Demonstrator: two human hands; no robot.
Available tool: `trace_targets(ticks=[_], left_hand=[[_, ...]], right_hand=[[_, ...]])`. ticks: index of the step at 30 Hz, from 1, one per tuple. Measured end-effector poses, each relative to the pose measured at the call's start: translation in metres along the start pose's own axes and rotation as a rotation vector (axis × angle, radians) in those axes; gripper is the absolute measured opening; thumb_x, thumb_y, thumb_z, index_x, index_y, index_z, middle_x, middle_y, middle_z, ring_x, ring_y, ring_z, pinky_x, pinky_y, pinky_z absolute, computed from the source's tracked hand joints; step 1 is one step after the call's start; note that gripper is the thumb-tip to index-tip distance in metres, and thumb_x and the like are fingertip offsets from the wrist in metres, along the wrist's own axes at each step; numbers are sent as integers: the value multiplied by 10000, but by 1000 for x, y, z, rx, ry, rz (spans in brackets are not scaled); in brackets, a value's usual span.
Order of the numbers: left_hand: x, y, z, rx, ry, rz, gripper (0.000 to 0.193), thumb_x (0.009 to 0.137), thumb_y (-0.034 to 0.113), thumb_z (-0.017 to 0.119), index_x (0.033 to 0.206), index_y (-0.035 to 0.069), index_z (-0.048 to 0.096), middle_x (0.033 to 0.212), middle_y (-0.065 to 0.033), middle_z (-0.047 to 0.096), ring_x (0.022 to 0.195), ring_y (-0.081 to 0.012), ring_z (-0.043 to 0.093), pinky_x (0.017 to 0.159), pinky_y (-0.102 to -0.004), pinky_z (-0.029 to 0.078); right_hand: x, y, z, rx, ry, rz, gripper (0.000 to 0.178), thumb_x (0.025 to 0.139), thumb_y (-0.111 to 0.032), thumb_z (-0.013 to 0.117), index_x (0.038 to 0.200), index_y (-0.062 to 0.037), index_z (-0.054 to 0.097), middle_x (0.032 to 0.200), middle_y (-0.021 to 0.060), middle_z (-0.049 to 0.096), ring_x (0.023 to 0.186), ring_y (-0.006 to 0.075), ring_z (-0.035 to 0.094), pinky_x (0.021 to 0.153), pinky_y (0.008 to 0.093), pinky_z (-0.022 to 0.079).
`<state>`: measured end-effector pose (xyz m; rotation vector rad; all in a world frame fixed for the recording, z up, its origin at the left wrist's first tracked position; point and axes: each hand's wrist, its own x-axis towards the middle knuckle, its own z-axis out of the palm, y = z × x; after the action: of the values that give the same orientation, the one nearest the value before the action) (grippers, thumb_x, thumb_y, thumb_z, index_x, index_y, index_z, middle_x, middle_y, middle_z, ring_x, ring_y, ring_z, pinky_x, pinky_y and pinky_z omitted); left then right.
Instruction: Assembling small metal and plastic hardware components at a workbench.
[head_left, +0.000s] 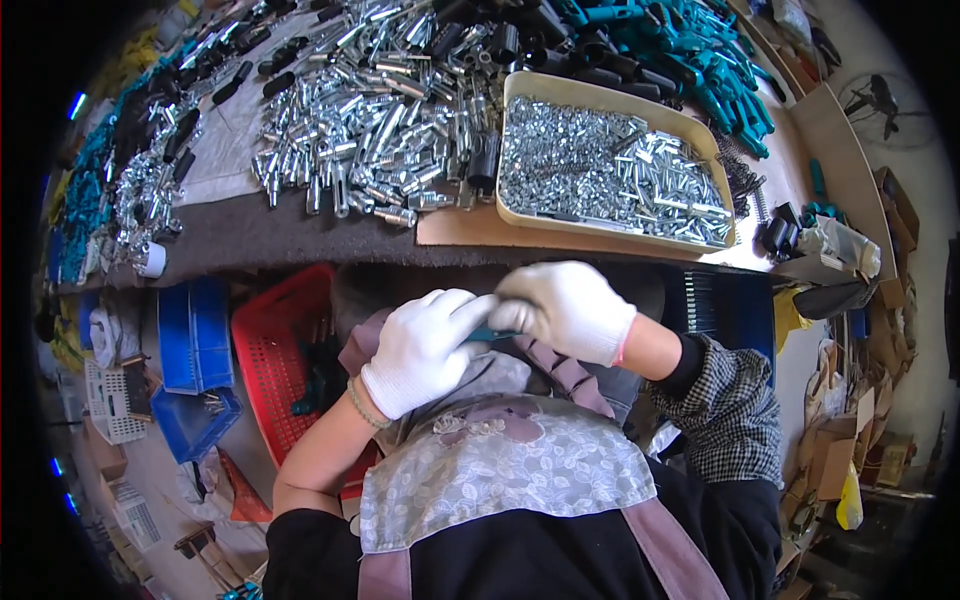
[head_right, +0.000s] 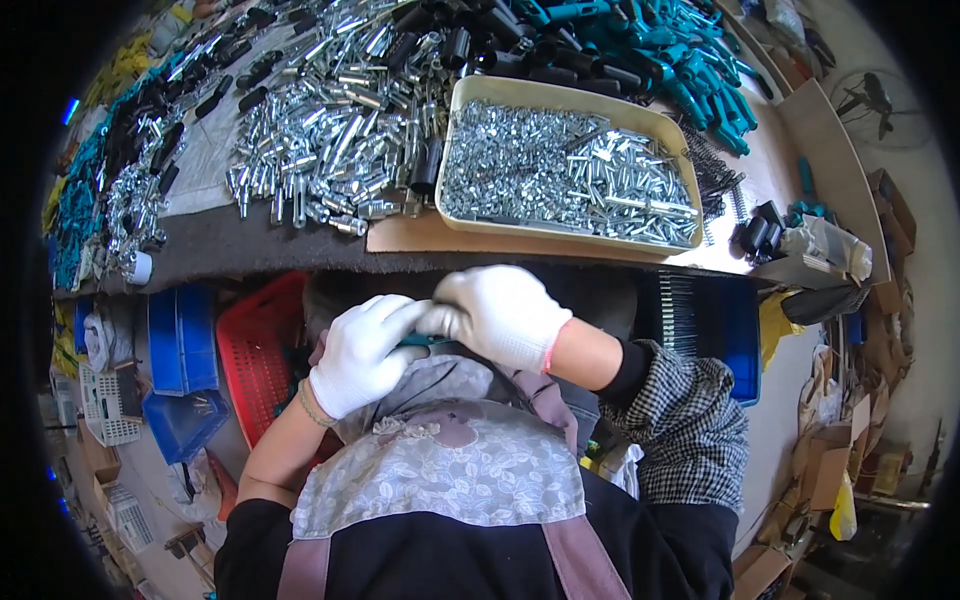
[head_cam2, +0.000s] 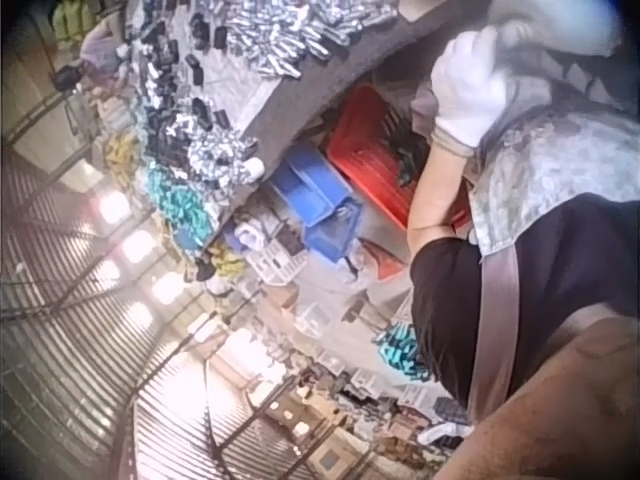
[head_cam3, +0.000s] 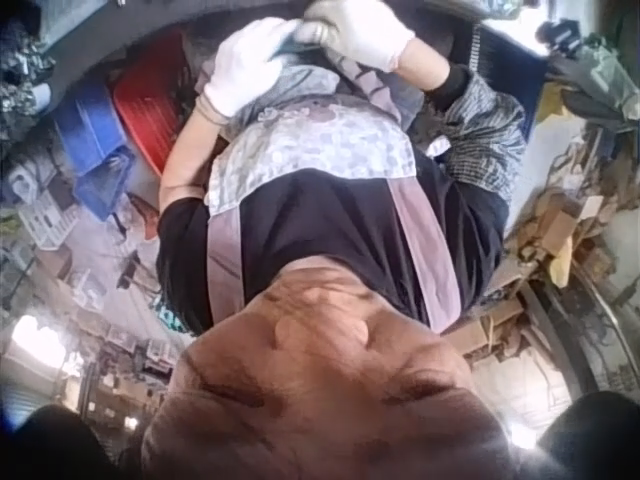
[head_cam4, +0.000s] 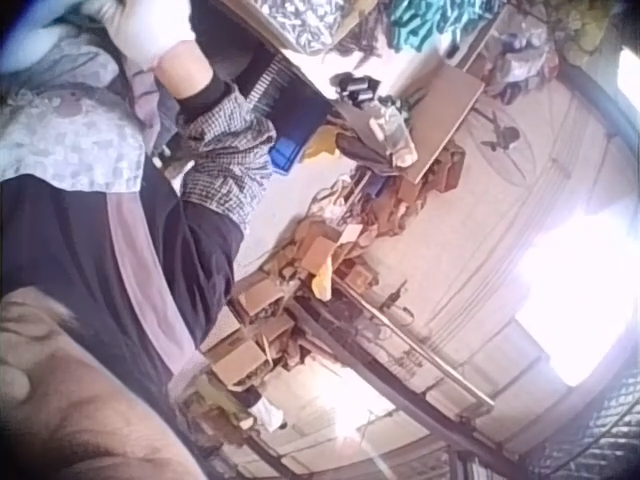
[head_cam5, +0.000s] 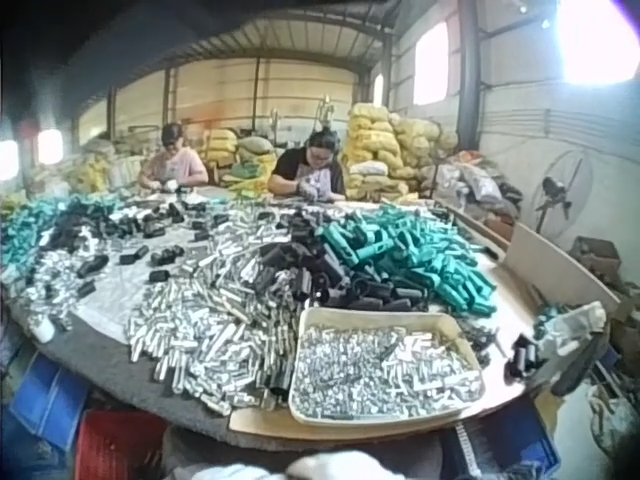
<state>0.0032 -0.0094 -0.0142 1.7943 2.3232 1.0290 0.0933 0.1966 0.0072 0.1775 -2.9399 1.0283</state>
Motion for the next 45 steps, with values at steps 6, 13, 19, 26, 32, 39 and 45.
trace_targets(ticks=[6, 13, 19, 26, 32, 39, 45], left_hand=[[-8, 9, -7, -77, -17, -114, 429, 736, 213, 808, 1119, 76, 673, 916, -117, 666, 821, -331, 669, 714, -392, 541], [-9, 10, 5, -67, 9, -65, 455, 736, 232, 805, 1150, 102, 665, 920, -97, 653, 816, -300, 672, 706, -378, 541], [-10, 8, 0, -37, 21, -43, 498, 727, 230, 808, 1183, 102, 657, 934, -99, 659, 821, -299, 674, 716, -389, 547], [5, 17, -16, 127, 18, 12, 791, 740, 245, 761, 1444, 43, 463, 788, -72, 580, 723, -255, 610, 651, -381, 510], [11, 16, -13, 145, -4, 27, 802, 718, 221, 760, 1442, 32, 472, 781, -90, 589, 713, -274, 613, 634, -392, 510], [10, 10, -9, 116, -4, 11, 815, 711, 213, 788, 1435, 26, 463, 830, -90, 623, 759, -277, 629, 666, -383, 520], [6, 21, 0, -202, -109, -274, 745, 770, 206, 788, 1422, 51, 460, 1111, -237, 671, 943, -396, 688, 811, -436, 562]], right_hand=[[35, 40, -65, -480, 317, 238, 171, 824, -237, 692, 862, -77, 737, 903, 132, 683, 853, 360, 660, 739, 421, 523], [36, 66, -67, -247, 317, 240, 182, 848, -218, 652, 857, -54, 728, 875, 178, 706, 851, 373, 677, 762, 432, 527], [27, 65, -68, 81, 476, 180, 128, 840, -61, 669, 929, -4, 742, 830, 122, 733, 734, 213, 695, 702, 306, 528], [6, -5, -33, 312, 19, 117, 187, 792, -187, 743, 860, -13, 756, 765, 151, 707, 670, 241, 686, 663, 332, 533], [-1, -3, -7, -33, 81, -135, 192, 862, -251, 682, 848, -66, 730, 807, 131, 664, 767, 337, 662, 684, 413, 524], [-16, -1, 0, -208, 40, -240, 426, 832, -323, 722, 1174, -101, 600, 975, 74, 634, 892, 284, 658, 740, 409, 528], [-16, 15, 6, -385, 172, -526, 350, 803, -225, 656, 1129, -106, 610, 934, 41, 606, 869, 229, 620, 726, 380, 505]])
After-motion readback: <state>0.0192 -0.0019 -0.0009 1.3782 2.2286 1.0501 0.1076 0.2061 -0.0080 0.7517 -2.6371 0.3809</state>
